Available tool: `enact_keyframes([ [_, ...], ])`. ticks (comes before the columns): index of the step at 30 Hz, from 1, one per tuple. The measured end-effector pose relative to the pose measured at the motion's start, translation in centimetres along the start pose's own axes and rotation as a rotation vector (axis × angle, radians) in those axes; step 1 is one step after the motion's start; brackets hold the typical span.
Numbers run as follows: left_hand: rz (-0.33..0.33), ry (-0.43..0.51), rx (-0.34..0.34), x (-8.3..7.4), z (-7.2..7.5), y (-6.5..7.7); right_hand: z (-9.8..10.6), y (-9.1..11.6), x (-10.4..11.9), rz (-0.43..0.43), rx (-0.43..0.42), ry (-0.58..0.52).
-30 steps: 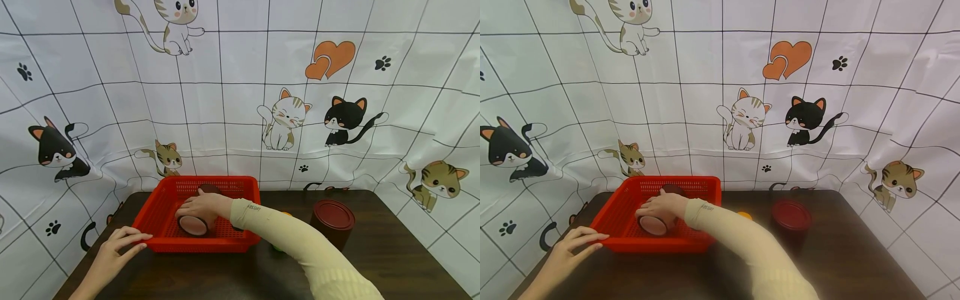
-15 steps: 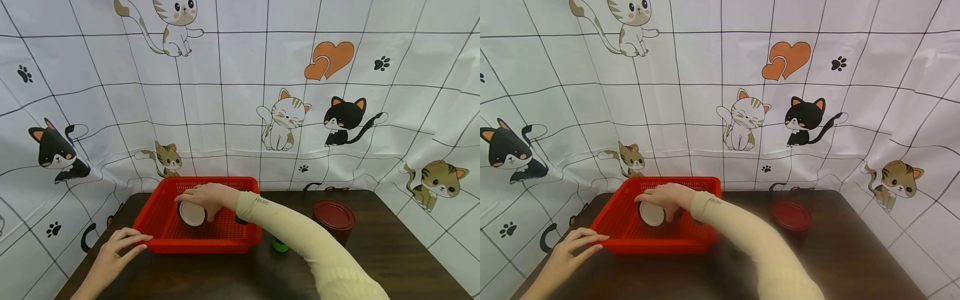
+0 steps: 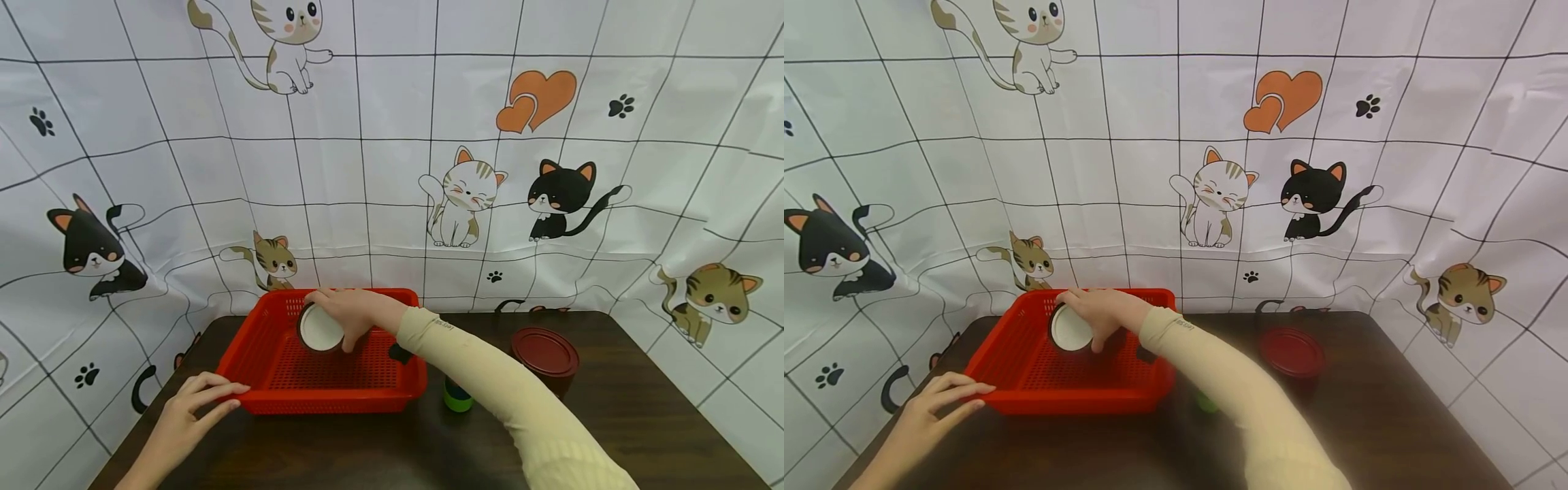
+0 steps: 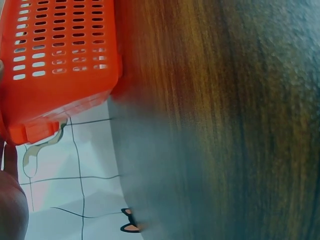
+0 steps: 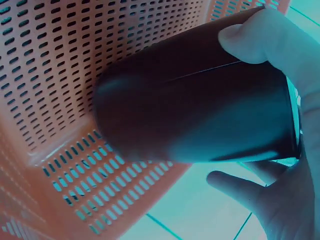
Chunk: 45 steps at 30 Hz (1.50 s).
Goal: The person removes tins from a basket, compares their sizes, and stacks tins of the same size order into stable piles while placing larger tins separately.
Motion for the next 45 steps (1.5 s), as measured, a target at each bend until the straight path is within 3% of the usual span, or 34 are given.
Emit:
enact_keyframes([
  [5, 0.0, -0.006, 0.013, 0.2, 0.1, -0.1, 0.2, 0.4, -0.9, 0.017, -0.024, -0.127],
  [14, 0.012, -0.003, 0.022, 0.1, 0.1, -0.1, 0.4, 0.8, -1.4, 0.072, -0.039, -0.205],
  [22, -0.003, 0.01, 0.015, 0.1, -0.2, -0.3, 1.2, 2.5, -2.1, 0.01, -0.017, -0.26],
  [29, 0.04, -0.004, 0.053, 0.3, -0.1, 0.2, 2.5, 3.7, -2.2, 0.024, -0.048, -0.279],
  [36, 0.007, 0.007, 0.059, 0.3, -0.1, -0.5, 4.5, 6.1, -3.2, -0.017, -0.086, -0.336],
  [45, 0.069, -0.015, 0.092, 0.5, -0.1, 0.0, 5.3, 9.3, -3.9, -0.106, -0.157, -0.345],
])
Point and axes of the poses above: each hand's wrist, its own y-axis away from the middle knuckle, its own z-axis out of the back of the hand, x = y × z, the point moved 4 cm from there along -y, towards the middle knuckle, and after that the axes turned 9 degrees about -z, right-handed, at the moved point
